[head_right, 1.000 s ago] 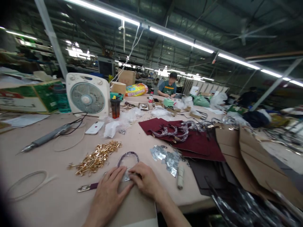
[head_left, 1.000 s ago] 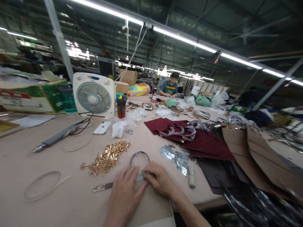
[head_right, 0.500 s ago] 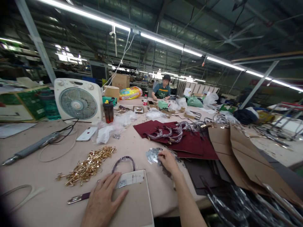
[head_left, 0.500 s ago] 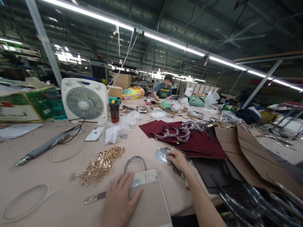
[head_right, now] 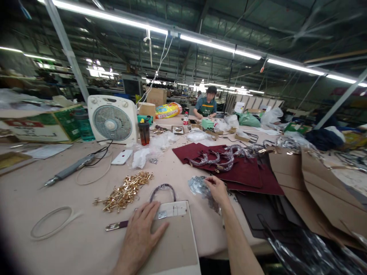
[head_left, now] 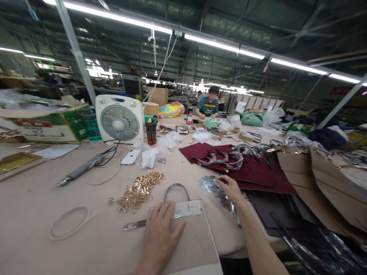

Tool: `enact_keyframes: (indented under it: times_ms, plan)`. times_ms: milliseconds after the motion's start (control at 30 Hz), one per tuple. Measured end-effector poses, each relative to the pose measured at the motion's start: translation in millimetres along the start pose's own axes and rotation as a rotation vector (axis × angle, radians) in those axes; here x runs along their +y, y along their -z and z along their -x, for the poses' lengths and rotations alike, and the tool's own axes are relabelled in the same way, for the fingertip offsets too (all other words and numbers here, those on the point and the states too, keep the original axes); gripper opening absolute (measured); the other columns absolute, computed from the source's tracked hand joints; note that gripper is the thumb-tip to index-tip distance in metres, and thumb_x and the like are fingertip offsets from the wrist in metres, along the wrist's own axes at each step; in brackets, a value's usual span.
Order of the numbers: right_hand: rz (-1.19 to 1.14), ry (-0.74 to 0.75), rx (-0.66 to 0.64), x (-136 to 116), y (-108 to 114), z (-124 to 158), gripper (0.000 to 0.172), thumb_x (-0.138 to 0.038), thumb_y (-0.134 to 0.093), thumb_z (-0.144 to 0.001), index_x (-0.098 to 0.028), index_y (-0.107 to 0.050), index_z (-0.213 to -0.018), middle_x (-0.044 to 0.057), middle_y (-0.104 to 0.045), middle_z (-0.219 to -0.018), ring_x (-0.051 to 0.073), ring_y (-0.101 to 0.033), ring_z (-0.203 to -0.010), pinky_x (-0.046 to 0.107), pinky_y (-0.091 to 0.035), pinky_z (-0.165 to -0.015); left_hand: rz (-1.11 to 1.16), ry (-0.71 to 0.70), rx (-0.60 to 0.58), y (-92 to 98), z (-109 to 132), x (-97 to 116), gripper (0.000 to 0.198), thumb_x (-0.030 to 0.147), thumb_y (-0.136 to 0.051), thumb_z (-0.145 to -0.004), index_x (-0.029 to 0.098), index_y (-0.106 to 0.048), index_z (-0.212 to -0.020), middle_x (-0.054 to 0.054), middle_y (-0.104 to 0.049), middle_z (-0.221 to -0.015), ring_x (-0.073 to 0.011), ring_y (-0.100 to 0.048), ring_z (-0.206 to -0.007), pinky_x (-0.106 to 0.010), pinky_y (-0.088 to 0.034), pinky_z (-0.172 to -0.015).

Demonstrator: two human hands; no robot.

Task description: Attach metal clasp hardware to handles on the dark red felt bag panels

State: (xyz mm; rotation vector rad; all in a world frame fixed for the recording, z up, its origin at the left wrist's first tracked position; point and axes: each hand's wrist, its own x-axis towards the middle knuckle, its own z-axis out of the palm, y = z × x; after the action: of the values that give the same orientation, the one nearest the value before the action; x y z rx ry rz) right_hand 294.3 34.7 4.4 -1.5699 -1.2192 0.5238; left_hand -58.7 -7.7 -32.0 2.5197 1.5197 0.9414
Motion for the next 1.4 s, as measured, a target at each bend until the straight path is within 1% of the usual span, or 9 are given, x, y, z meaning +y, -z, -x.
enact_keyframes:
  times_ms: [100,200,300,433,533,633,767,933,1400]
  plan:
    - [-0.143,-0.037,0.023,-13,-16,21,0.052,-0.067,-0.074,-0.079,-0.018,-0.071,-0.097,0.004,-0.068,-0.082,0.018,-0.058,-0.07,0.029,-0.044,-0.064,0.01,-0.036,0.026,6.6,1,6,0.057,0.039,-0.071,-0.093,0.022,-0.056,-0.145,-0.01,-0.06,-0.149,-0.0351,-0.049,-0.14,-0.058,-0.042,-0.116]
    - [-0.34,-0.079,-0.052,-28,-38,54,0.048,-0.061,-0.081,-0.078,-0.02,-0.071,-0.1,0.001,-0.064,-0.078,0.015,-0.053,-0.065,0.026,-0.041,-0.059,0.066,-0.114,-0.003,12.1,1,12,0.054,0.025,-0.068,-0.094,0.022,-0.054,-0.145,-0.009,-0.058,-0.151,-0.0336,-0.043,-0.145,-0.055,-0.043,-0.117]
    - [-0.518,-0.149,-0.119,-37,-61,85,0.042,-0.054,-0.086,-0.077,-0.021,-0.072,-0.098,0.0,-0.063,-0.077,0.013,-0.052,-0.064,0.025,-0.039,-0.057,0.144,-0.214,-0.07,14.4,-3,21,0.051,0.01,-0.058,-0.094,0.024,-0.054,-0.144,-0.007,-0.06,-0.147,-0.0302,-0.043,-0.145,-0.051,-0.043,-0.118]
    - [-0.559,-0.196,-0.081,-36,-81,106,0.039,-0.054,-0.084,-0.08,-0.02,-0.073,-0.095,-0.002,-0.058,-0.069,0.013,-0.048,-0.06,0.025,-0.036,-0.056,0.21,-0.262,-0.222,15.0,-17,41,0.048,0.005,-0.054,-0.092,0.022,-0.057,-0.137,-0.007,-0.065,-0.136,-0.0263,-0.054,-0.13,-0.044,-0.047,-0.113]
    - [-0.529,-0.168,-0.053,-31,-83,109,0.038,-0.054,-0.081,-0.083,-0.02,-0.073,-0.097,-0.002,-0.058,-0.069,0.014,-0.048,-0.061,0.027,-0.038,-0.059,0.164,-0.167,-0.295,14.1,-31,60,0.037,0.026,-0.07,-0.09,0.023,-0.063,-0.126,-0.008,-0.066,-0.126,-0.03,-0.058,-0.118,-0.047,-0.05,-0.101]
    - [-0.475,-0.152,-0.057,-27,-82,109,0.038,-0.055,-0.079,-0.085,-0.02,-0.072,-0.099,-0.002,-0.058,-0.068,0.015,-0.049,-0.062,0.027,-0.04,-0.06,0.109,-0.058,-0.3,9.4,-41,72,0.034,0.043,-0.079,-0.085,0.025,-0.069,-0.113,-0.007,-0.065,-0.116,-0.0305,-0.059,-0.108,-0.047,-0.049,-0.091]
    - [-0.408,-0.131,-0.061,-26,-82,111,0.041,-0.057,-0.076,-0.085,-0.019,-0.071,-0.1,-0.001,-0.058,-0.068,0.016,-0.051,-0.062,0.028,-0.041,-0.058,0.156,-0.027,-0.239,1.6,-44,71,0.024,0.04,-0.08,-0.087,0.027,-0.071,-0.105,-0.004,-0.063,-0.105,-0.0266,-0.06,-0.102,-0.041,-0.045,-0.085]
    - [-0.332,-0.109,-0.05,-29,-82,116,0.038,-0.057,-0.072,-0.088,-0.02,-0.07,-0.1,-0.001,-0.057,-0.067,0.018,-0.052,-0.063,0.029,-0.043,-0.06,0.182,-0.08,-0.184,-1.1,-36,66,0.016,0.033,-0.076,-0.091,0.028,-0.068,-0.105,-0.002,-0.066,-0.104,-0.0258,-0.059,-0.101,-0.042,-0.042,-0.086]
    - [-0.317,-0.112,-0.07,-27,-80,117,0.041,-0.059,-0.073,-0.087,-0.02,-0.071,-0.097,0.0,-0.059,-0.069,0.018,-0.054,-0.065,0.029,-0.045,-0.061,0.128,-0.095,-0.211,-2.7,-37,71,0.011,0.033,-0.066,-0.1,0.023,-0.064,-0.096,-0.004,-0.068,-0.101,-0.0255,-0.059,-0.098,-0.042,-0.039,-0.084]
